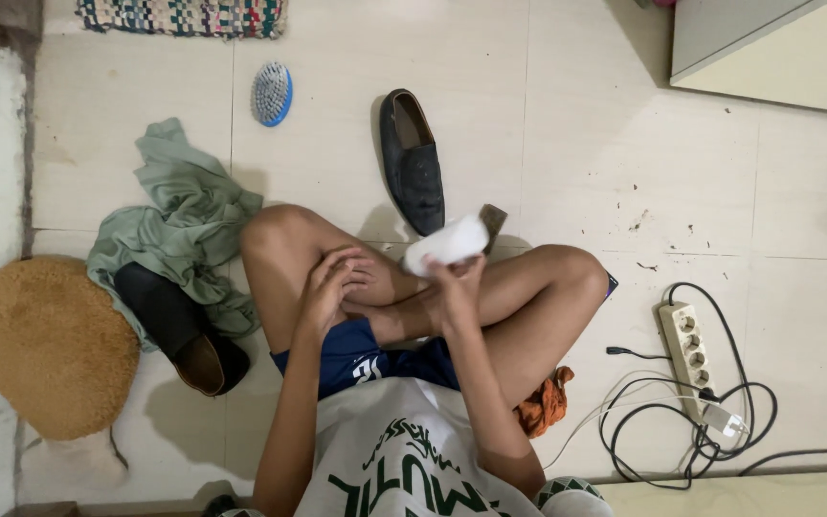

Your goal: The person sits on the floor and cleans a black shoe using an orange cloth, a white bottle of cleaning solution, and a blue brush. They wipe the shoe, apply liquid from the bottle, and scrub the surface with the brush.

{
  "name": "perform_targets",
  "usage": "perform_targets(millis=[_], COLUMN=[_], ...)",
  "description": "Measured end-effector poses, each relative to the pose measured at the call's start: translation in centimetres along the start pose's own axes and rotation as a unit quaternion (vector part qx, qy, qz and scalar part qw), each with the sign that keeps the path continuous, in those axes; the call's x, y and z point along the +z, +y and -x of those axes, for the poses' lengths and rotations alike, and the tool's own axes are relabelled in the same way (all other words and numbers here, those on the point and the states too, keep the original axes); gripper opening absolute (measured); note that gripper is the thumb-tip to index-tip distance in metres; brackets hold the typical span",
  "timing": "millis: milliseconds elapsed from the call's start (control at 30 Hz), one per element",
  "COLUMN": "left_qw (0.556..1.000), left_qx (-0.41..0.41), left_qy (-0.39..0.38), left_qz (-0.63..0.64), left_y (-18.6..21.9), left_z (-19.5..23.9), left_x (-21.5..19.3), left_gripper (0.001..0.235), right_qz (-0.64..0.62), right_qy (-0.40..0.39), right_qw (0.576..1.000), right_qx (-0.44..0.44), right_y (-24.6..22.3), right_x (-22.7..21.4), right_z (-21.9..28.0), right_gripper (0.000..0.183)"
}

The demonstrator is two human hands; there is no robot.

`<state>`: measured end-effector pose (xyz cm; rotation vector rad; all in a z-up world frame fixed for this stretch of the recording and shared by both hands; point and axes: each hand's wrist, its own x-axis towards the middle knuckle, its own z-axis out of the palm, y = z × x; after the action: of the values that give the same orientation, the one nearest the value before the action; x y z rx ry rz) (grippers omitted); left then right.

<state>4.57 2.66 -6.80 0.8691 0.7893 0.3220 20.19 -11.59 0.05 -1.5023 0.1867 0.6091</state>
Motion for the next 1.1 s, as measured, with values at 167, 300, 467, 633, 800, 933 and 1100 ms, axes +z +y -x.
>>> perform_targets(millis=[167,300,467,633,800,933,1100], left_qw=[1.0,1.0,1.0,1.0,1.0,1.0,1.0], left_qx=[-0.002,0.004,0.01,0.027,0.03,0.024,0.023], left_qy=[-0.012,-0.017,-0.025,-0.013,-0.008,-0.009,-0.012], left_qz=[0.008,0.009,0.015,-0.002,0.004,0.007,0.011], left_y=[-0.8,-0.9,-1.7,-2.0,-1.5,-1.0,-1.0], left_z=[-0.6,-0.7,-1.1,-1.1,-0.8,-0.5,-0.6], left_x=[-0.6,-0.6,-1.0,-0.5,-0.3,-0.1,-0.2], left_gripper=[0.039,0.04,0.041,0.039,0.039,0.038,0.038], right_qz=[-0.157,-0.099,-0.128,-0.231,-0.302,-0.245,-0.185], right_qy=[-0.059,-0.029,-0.045,-0.077,-0.106,-0.073,-0.039], right_qw=[0.98,0.993,0.99,0.96,0.925,0.956,0.978], right_qx=[0.105,0.059,0.03,0.137,0.203,0.145,0.09], right_y=[-2.5,-1.2,-3.3,-2.8,-3.5,-2.9,-4.2], right_x=[0.9,0.6,1.6,1.5,1.3,0.9,1.7], right_z=[1.3,0.3,2.6,1.6,1.9,1.2,2.4], right_gripper=[0.072,0.075,0.075,0.061,0.068,0.064,0.061])
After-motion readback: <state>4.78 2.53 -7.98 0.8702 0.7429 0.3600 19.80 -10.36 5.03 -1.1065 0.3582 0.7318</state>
